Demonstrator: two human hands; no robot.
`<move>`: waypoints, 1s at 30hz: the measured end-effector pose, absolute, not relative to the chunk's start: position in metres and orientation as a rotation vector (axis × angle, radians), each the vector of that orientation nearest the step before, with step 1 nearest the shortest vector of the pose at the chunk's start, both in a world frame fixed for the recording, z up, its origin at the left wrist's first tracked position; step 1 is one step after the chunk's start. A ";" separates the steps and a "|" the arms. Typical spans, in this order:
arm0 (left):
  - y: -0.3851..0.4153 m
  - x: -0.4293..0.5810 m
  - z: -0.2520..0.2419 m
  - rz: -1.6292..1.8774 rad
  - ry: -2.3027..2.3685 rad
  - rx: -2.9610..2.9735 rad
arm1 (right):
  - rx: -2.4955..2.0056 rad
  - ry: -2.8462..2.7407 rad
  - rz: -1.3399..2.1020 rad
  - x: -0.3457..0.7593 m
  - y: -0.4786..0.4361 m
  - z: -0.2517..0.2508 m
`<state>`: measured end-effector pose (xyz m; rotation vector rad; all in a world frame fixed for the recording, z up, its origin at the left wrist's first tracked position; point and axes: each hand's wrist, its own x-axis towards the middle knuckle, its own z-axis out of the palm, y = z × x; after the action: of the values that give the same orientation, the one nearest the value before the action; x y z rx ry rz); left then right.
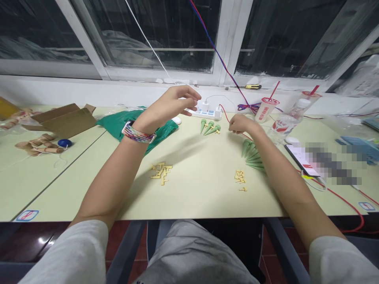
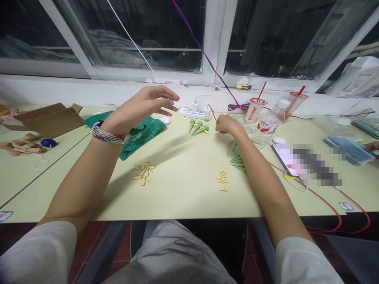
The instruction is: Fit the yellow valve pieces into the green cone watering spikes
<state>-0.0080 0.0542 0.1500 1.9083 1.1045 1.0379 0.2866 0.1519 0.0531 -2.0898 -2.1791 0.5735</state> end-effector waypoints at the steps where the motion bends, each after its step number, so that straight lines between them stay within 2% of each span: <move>1: 0.054 -0.008 0.151 1.041 1.102 1.908 | -2.168 -2.183 0.679 0.299 0.150 0.063; 4: 0.053 -0.008 0.153 1.043 1.099 1.898 | -2.441 -2.093 0.861 0.328 0.143 0.085; 8: 0.053 -0.006 0.154 1.050 1.106 1.884 | -2.586 -1.979 0.981 0.336 0.136 0.086; 15: 0.053 -0.004 0.151 0.986 1.110 1.911 | -2.610 -2.254 0.880 0.307 0.144 0.068; 18: 0.053 -0.002 0.148 0.932 1.123 1.935 | -2.323 -2.421 0.847 0.298 0.140 0.081; 21: 0.052 0.002 0.144 0.789 1.134 2.020 | -1.824 -2.494 0.839 0.283 0.122 0.102; 25: 0.052 0.005 0.137 0.599 1.076 2.128 | -1.244 -2.241 0.922 0.246 0.088 0.117; 30: 0.060 0.002 0.132 0.757 1.040 2.176 | -0.942 -1.910 0.991 0.214 0.074 0.108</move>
<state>0.0021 0.0601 0.1320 2.1764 1.0396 0.7565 0.2137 0.0740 0.1085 -0.9421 -1.9098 0.9913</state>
